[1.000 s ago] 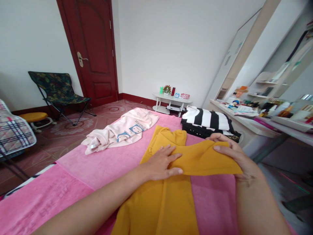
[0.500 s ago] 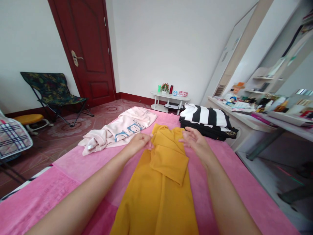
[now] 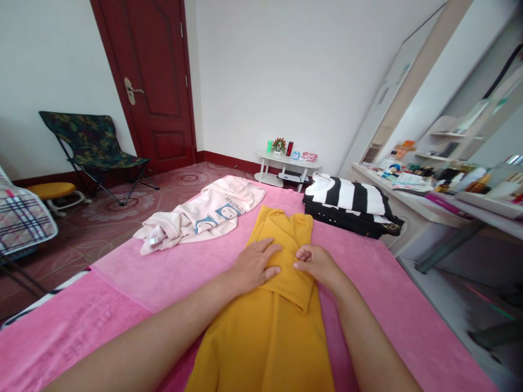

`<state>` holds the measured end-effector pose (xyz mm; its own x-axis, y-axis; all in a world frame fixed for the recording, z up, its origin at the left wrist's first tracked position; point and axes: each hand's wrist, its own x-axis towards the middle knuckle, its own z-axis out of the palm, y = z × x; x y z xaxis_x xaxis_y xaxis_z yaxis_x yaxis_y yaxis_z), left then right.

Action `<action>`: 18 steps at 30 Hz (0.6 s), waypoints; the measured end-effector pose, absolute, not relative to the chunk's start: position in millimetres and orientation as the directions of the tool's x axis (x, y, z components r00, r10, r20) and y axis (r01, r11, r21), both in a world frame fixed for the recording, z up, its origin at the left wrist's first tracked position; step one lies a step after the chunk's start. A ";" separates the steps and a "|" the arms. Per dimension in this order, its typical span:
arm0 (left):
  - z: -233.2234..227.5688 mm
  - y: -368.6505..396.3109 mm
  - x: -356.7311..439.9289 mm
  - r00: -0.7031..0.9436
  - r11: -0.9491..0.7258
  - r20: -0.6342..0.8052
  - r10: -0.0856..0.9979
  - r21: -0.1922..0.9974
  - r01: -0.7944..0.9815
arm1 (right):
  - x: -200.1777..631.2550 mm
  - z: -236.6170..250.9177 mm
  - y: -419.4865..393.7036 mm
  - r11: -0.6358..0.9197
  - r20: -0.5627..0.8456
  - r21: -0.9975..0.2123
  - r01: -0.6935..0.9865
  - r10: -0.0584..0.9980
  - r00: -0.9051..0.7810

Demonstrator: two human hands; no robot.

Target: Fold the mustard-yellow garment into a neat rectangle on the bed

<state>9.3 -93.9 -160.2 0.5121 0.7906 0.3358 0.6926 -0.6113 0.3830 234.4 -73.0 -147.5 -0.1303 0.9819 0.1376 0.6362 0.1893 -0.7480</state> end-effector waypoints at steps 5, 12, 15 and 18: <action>-169.8 -83.8 -1.6 0.495 -0.536 0.209 0.844 0.367 0.760 | 226.2 -149.6 -72.3 0.222 0.235 -0.780 0.585 0.970 -0.055; -172.0 -79.1 -7.1 0.525 -0.569 0.223 0.822 0.384 0.727 | 228.7 -163.4 -80.5 0.236 0.185 -0.845 0.480 0.971 -0.152; -168.1 -85.5 -25.4 0.616 -0.649 0.227 0.754 0.405 0.644 | 242.5 -158.3 -103.7 0.382 0.297 -0.688 0.617 0.924 -0.240; -163.7 -100.4 -57.8 0.712 -0.735 0.252 0.655 0.431 0.524 | 265.6 -157.1 -144.0 0.521 0.311 -0.422 0.742 0.852 -0.422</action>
